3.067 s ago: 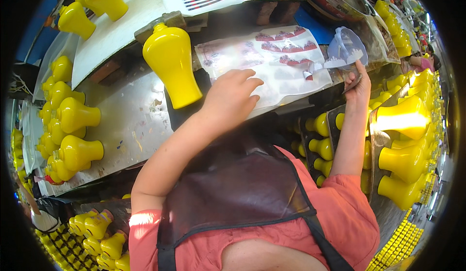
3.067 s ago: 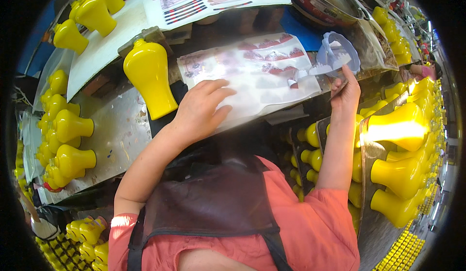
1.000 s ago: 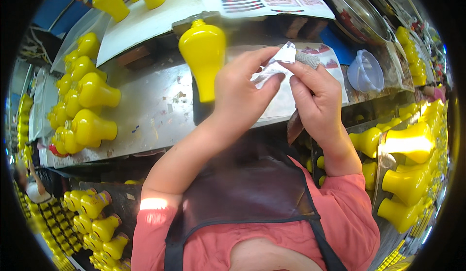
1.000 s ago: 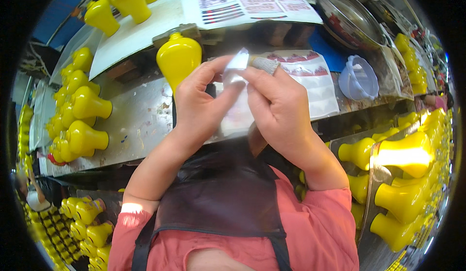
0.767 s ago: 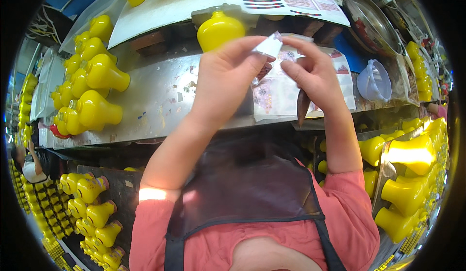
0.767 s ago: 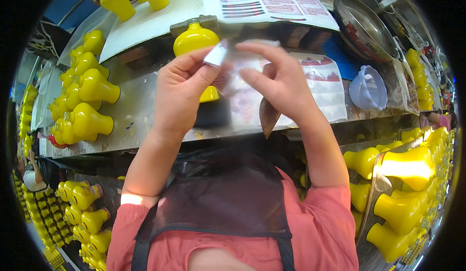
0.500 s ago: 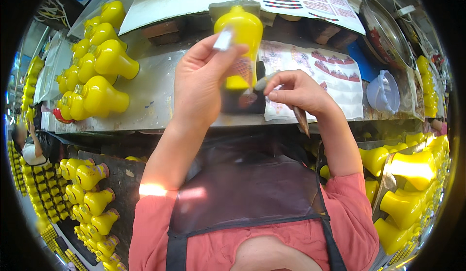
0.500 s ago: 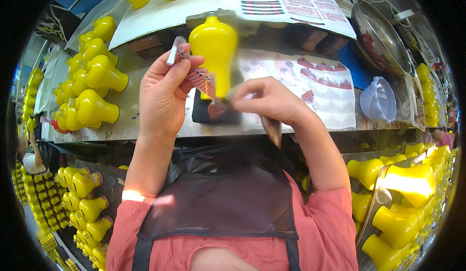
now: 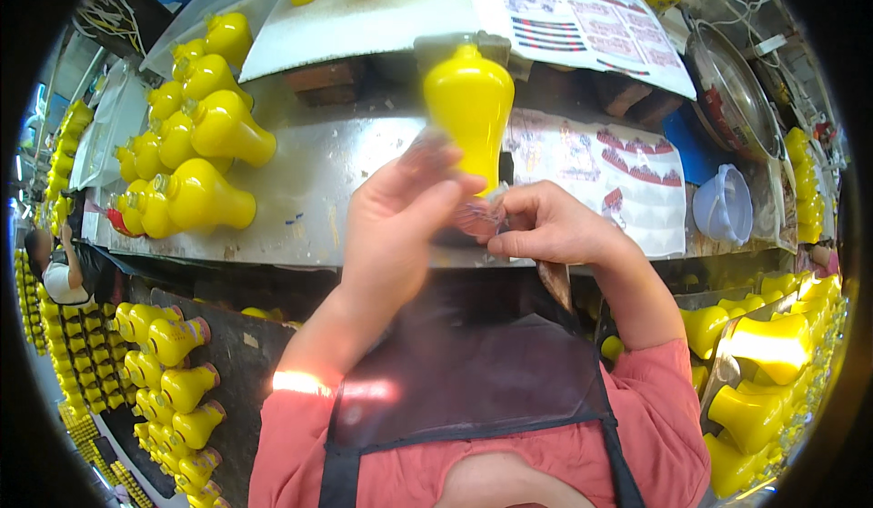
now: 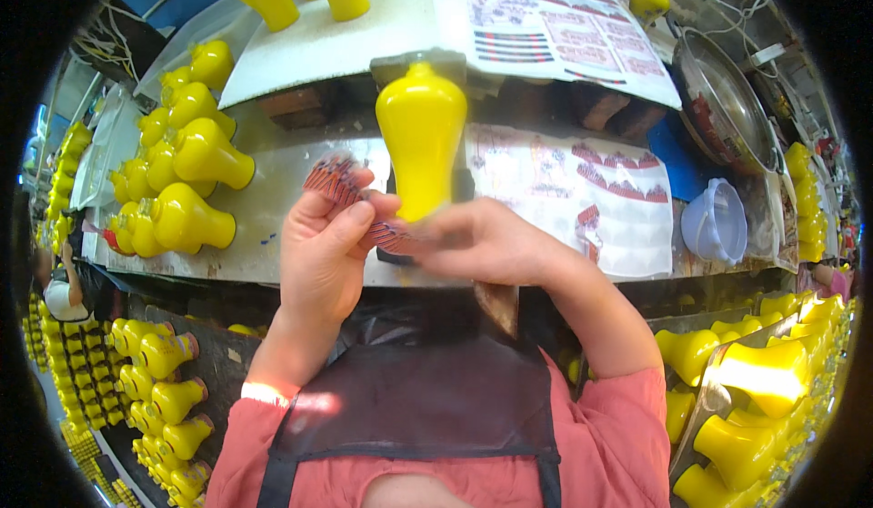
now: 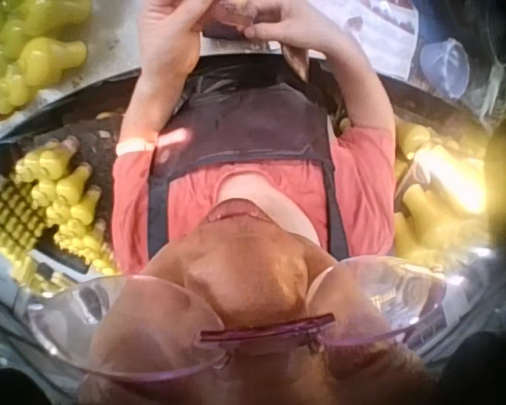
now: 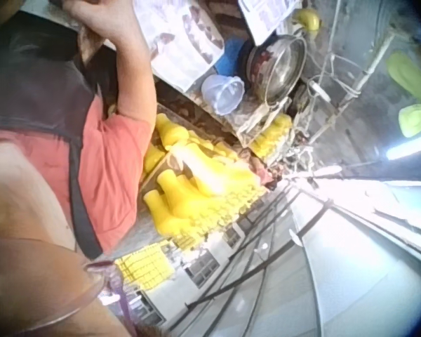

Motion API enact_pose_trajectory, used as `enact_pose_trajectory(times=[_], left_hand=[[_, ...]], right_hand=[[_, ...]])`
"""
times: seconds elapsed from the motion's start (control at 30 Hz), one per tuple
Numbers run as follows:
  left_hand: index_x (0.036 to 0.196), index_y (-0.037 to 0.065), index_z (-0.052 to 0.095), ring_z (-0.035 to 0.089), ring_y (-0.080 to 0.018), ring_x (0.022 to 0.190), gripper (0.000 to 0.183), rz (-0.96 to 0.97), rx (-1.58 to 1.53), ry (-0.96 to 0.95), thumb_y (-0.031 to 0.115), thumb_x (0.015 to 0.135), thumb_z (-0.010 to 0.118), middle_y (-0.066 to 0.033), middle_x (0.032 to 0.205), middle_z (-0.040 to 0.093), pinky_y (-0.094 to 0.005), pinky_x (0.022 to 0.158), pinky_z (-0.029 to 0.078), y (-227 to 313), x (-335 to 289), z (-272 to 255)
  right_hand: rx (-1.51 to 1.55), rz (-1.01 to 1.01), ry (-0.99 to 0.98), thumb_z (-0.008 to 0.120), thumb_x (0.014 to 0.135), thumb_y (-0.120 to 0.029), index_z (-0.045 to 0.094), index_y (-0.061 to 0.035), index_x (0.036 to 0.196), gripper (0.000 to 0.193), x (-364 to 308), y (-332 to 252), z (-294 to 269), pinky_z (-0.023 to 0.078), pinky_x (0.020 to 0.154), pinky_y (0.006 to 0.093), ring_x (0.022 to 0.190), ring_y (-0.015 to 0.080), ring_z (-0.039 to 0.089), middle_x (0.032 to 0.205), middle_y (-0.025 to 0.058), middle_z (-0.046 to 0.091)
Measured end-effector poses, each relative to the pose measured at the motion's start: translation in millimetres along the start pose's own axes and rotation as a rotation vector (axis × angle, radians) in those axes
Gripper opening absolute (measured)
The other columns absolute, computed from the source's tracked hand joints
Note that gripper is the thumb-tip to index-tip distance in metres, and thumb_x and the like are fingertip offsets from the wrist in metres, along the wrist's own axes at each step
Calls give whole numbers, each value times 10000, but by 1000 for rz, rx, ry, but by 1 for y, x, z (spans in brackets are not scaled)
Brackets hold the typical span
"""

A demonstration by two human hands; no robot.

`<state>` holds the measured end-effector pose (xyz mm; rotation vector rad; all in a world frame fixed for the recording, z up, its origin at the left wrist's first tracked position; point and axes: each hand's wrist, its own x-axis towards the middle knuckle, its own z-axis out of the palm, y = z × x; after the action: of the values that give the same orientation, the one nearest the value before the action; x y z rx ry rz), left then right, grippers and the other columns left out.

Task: The person applies a paper label to the neck of a yellow bottle, smooths it around the circumference, and places the labeled bottle on a metal table among many similar bottles. The person repeats this process with another bottle.

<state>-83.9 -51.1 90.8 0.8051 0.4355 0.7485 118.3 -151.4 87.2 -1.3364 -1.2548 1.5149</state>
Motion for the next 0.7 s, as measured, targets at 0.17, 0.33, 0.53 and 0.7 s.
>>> enact_pose_trajectory(times=[0.17, 0.33, 0.53, 0.7], left_hand=[[1228, 38, 658, 745, -222, 930, 248, 98, 35, 172, -5, 986, 631, -139, 1065, 758, -371, 812, 626, -20, 7, -21], [1170, 47, 679, 732, -173, 885, 207, 88, 78, 220, -4, 968, 680, -122, 1061, 760, -290, 755, 602, -47, 10, -41], [1215, 36, 647, 722, -166, 909, 252, 1, 87, 342, -5, 968, 679, -121, 1063, 750, -288, 745, 598, -62, 16, -59], [1301, 2, 579, 687, -165, 951, 379, -34, 82, 369, -19, 938, 686, -135, 1120, 719, -303, 832, 574, -66, 16, -62]], right_hand=[[-3, 158, 198, 754, 904, -156, 751, 14, 1069, 238, -9, 13, -16, 527, 796, 277, 863, 85, 643, 926, 26, 729], [-132, 183, 297, 726, 902, -179, 755, 4, 1025, 222, -13, 16, -29, 540, 727, 292, 764, 119, 668, 867, 58, 737], [-268, 230, 331, 714, 901, -110, 732, 12, 943, 131, -11, 15, -46, 518, 726, 261, 785, 89, 640, 848, 26, 711], [-101, 184, 350, 727, 915, -88, 727, 5, 976, 112, -12, 20, -54, 501, 718, 243, 795, 61, 608, 867, -8, 690]])
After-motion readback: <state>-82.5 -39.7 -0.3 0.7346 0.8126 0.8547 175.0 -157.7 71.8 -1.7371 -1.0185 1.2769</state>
